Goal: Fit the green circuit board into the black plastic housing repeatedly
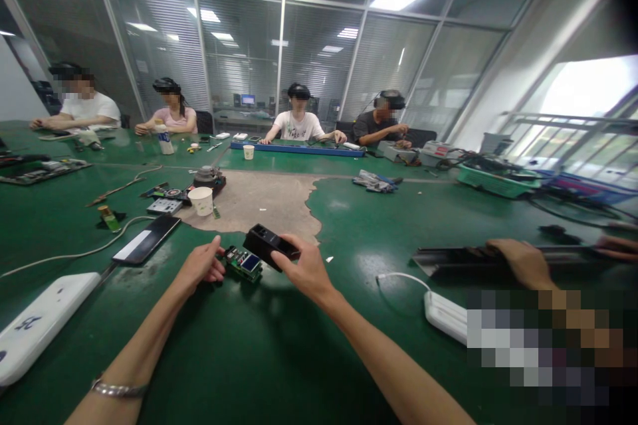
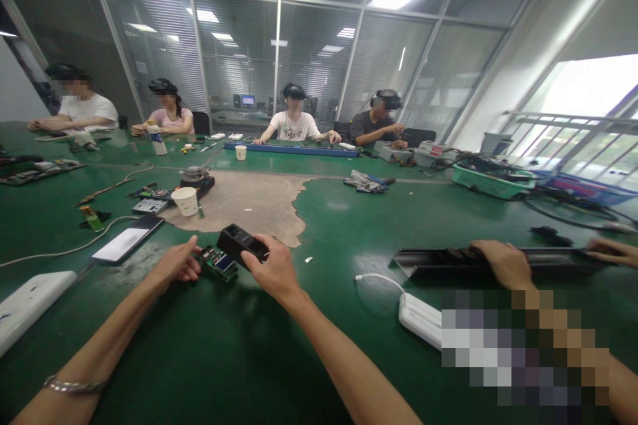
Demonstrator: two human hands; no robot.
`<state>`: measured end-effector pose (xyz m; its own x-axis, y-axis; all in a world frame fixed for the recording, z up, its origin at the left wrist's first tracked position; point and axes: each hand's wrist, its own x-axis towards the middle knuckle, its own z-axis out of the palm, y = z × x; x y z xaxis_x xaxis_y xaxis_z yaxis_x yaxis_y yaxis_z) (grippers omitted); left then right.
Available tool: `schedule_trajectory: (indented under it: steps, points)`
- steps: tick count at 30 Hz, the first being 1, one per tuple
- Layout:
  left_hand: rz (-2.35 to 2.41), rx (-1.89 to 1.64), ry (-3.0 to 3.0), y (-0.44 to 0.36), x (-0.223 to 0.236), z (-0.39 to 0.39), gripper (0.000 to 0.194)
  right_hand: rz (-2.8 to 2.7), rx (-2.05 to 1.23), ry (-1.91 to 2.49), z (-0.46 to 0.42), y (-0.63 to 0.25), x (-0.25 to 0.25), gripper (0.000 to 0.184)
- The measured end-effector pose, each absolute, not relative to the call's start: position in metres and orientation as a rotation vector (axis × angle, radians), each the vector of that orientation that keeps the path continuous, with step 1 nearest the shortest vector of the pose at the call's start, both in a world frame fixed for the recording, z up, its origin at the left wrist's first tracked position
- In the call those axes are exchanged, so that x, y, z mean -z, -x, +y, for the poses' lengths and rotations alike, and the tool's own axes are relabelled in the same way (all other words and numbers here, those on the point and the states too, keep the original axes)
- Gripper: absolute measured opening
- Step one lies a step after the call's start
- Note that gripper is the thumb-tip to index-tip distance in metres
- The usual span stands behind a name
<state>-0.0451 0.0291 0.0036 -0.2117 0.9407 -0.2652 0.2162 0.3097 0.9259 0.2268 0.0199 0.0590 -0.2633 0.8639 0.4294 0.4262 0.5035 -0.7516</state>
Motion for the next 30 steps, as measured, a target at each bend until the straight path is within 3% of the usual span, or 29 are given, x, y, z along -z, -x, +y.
schedule_trajectory:
  steps: [14,30]
  points:
    - [1.650,-1.008,-1.069,0.042,-0.009,0.026,0.081,-2.023,-0.312,1.130,0.016,-0.162,-0.050,0.036]
    - [1.676,-0.977,-1.058,0.041,-0.010,0.028,0.078,-2.256,-0.287,1.286,0.013,-0.167,-0.037,0.051]
